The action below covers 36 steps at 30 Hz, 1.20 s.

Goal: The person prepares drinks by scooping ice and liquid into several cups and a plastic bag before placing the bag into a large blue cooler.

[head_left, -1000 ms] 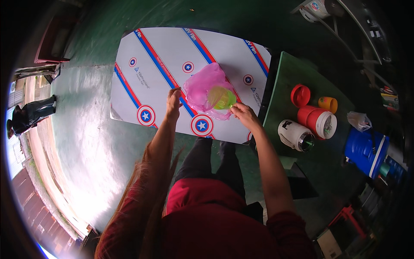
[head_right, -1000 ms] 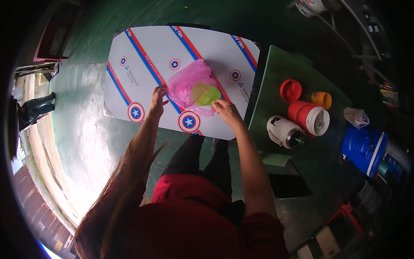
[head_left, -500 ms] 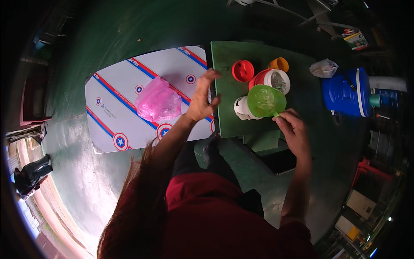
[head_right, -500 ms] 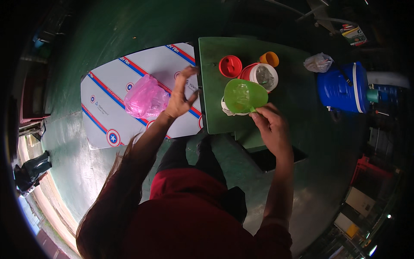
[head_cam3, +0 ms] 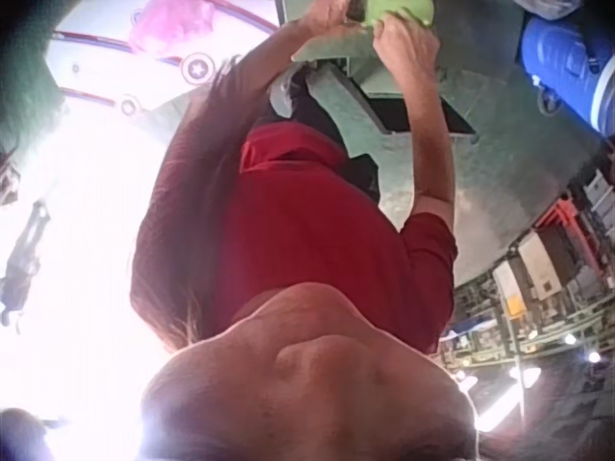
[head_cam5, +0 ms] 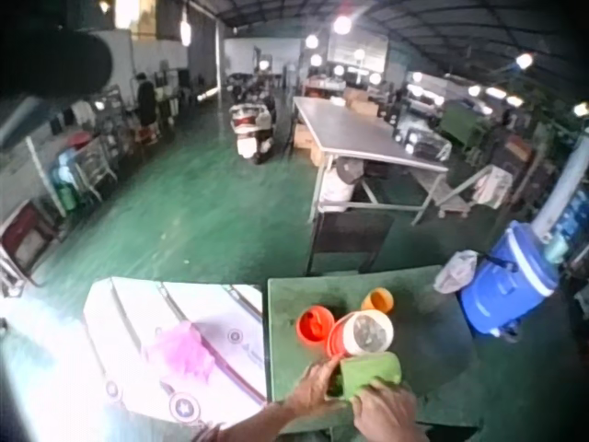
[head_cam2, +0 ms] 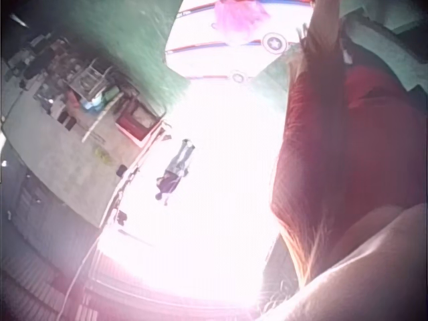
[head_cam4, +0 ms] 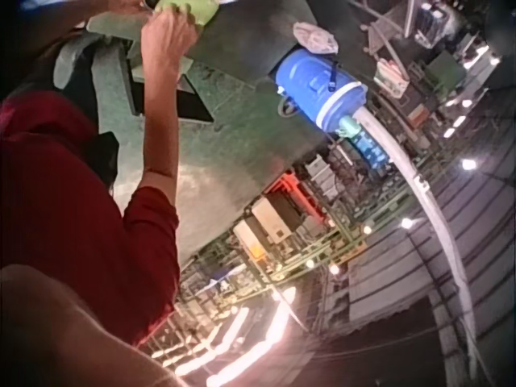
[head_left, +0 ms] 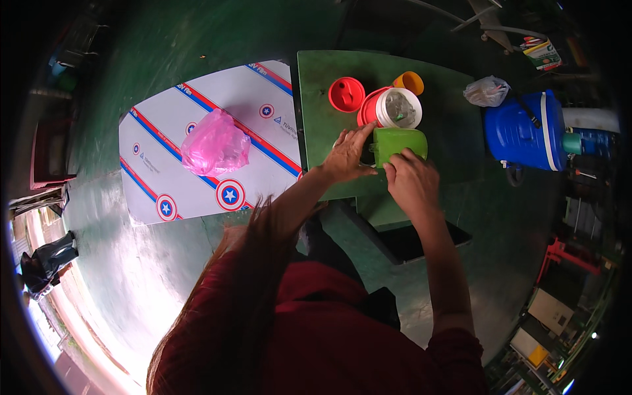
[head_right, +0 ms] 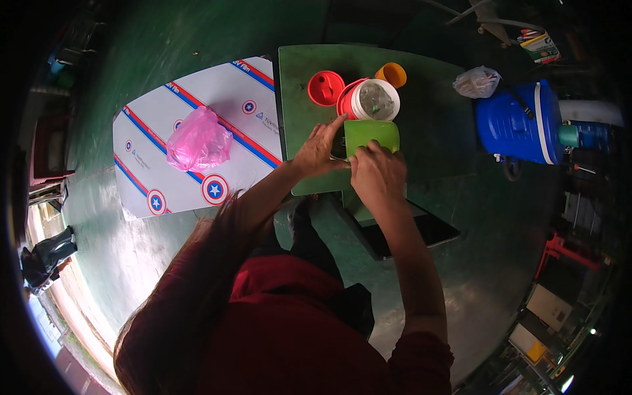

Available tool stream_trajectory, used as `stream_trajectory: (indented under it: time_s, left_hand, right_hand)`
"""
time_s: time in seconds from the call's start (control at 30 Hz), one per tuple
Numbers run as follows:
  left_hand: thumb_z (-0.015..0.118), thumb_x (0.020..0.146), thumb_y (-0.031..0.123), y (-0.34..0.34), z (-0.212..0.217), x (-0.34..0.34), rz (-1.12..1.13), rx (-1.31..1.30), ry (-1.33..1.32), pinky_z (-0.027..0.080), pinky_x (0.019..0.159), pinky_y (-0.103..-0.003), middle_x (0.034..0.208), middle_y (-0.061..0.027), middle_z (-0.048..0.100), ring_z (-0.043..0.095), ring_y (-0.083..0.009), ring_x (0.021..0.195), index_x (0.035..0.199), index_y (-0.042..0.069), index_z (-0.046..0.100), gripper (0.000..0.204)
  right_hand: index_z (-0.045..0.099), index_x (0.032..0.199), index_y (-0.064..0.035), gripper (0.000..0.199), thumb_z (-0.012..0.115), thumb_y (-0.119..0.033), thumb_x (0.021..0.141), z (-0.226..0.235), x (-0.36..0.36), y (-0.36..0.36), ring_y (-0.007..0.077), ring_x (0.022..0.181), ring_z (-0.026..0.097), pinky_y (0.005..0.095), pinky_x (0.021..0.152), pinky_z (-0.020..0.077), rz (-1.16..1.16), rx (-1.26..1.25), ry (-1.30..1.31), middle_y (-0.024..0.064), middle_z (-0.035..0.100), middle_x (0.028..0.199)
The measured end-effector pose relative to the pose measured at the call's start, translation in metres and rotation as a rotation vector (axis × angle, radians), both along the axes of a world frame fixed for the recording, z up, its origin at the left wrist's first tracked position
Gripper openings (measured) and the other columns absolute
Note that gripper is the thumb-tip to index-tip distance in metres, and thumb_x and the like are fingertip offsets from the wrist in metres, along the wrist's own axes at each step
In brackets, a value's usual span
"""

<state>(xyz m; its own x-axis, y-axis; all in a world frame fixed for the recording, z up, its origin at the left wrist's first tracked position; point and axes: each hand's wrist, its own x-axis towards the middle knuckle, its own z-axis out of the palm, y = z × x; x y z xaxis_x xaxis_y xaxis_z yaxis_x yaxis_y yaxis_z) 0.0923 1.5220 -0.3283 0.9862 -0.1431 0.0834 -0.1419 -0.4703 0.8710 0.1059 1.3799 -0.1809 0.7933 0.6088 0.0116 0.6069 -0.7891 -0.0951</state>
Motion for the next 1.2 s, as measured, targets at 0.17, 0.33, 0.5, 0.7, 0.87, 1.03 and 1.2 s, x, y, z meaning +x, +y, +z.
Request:
stream_trajectory:
  time_s: [0.17, 0.33, 0.5, 0.7, 0.87, 1.03, 1.2]
  left_hand:
    - [0.082, 0.060, 0.027, -0.002, 0.000, 0.000, 0.037, -0.035, -0.004, 0.022, 0.108, -0.052, 0.133, -0.0144, 0.041, 0.037, -0.0336, 0.126, 0.144, 0.013, 0.014, 0.109]
    - [0.081, 0.062, 0.025, -0.003, -0.004, 0.002, 0.026, -0.058, -0.044, 0.022, 0.108, -0.051, 0.132, -0.0122, 0.042, 0.036, -0.0321, 0.126, 0.143, 0.015, 0.018, 0.103]
    - [0.080, 0.063, 0.025, -0.002, -0.004, 0.000, 0.033, -0.045, -0.045, 0.023, 0.107, -0.052, 0.131, -0.0115, 0.042, 0.037, -0.0321, 0.126, 0.143, 0.016, 0.018, 0.101]
    - [0.080, 0.063, 0.024, -0.004, 0.006, 0.001, 0.021, 0.076, -0.068, 0.026, 0.105, -0.050, 0.131, -0.0124, 0.041, 0.038, -0.0324, 0.125, 0.142, 0.015, 0.019, 0.101]
    - [0.080, 0.063, 0.021, -0.001, 0.011, 0.002, 0.010, 0.121, -0.042, 0.031, 0.104, -0.045, 0.132, -0.0155, 0.039, 0.039, -0.0341, 0.124, 0.141, 0.014, 0.022, 0.098]
    - [0.081, 0.060, 0.016, -0.002, 0.015, 0.010, -0.034, 0.167, -0.047, 0.030, 0.104, -0.045, 0.135, -0.0170, 0.038, 0.037, -0.0336, 0.126, 0.139, 0.010, 0.024, 0.098]
    - [0.083, 0.057, 0.017, -0.010, 0.016, 0.014, -0.038, 0.214, -0.082, 0.028, 0.105, -0.046, 0.134, -0.0155, 0.039, 0.035, -0.0343, 0.127, 0.140, 0.009, 0.024, 0.102]
  right_hand:
    - [0.062, 0.076, -0.0062, 0.012, 0.066, -0.017, 0.076, -0.002, 0.001, 0.002, 0.0265, 0.073, 0.061, 0.0399, 0.068, 0.0460, -0.016, -0.017, -0.007, 0.0083, 0.060, 0.079]
    - [0.064, 0.082, -0.0075, 0.013, 0.064, -0.020, 0.078, -0.001, 0.003, -0.008, 0.0278, 0.075, 0.061, 0.0408, 0.067, 0.0471, -0.067, -0.025, 0.013, 0.0065, 0.062, 0.084]
    - [0.065, 0.086, -0.0072, 0.015, 0.065, -0.020, 0.078, 0.003, 0.002, -0.013, 0.0291, 0.079, 0.061, 0.0410, 0.068, 0.0471, -0.107, 0.014, 0.064, 0.0069, 0.063, 0.086]
    - [0.066, 0.089, -0.0051, 0.018, 0.063, -0.022, 0.083, -0.020, 0.013, -0.072, 0.0209, 0.067, 0.059, 0.0316, 0.062, 0.0447, -0.273, 0.356, 0.262, 0.0058, 0.063, 0.084]
    - [0.065, 0.095, -0.0031, 0.024, 0.053, -0.024, 0.091, -0.028, 0.017, -0.132, 0.0048, 0.065, 0.048, 0.0226, 0.063, 0.0410, -0.761, 0.953, 0.887, -0.0030, 0.055, 0.077]
    - [0.060, 0.100, -0.0061, 0.024, 0.051, -0.026, 0.093, -0.101, 0.066, -0.213, 0.0088, 0.073, 0.051, 0.0248, 0.065, 0.0411, -1.041, 1.435, 0.857, -0.0019, 0.056, 0.084]
    - [0.058, 0.108, -0.0113, 0.022, 0.052, -0.025, 0.092, -0.213, 0.154, -0.282, 0.0112, 0.088, 0.051, 0.0251, 0.067, 0.0396, -1.271, 1.572, 0.709, -0.0033, 0.057, 0.102]
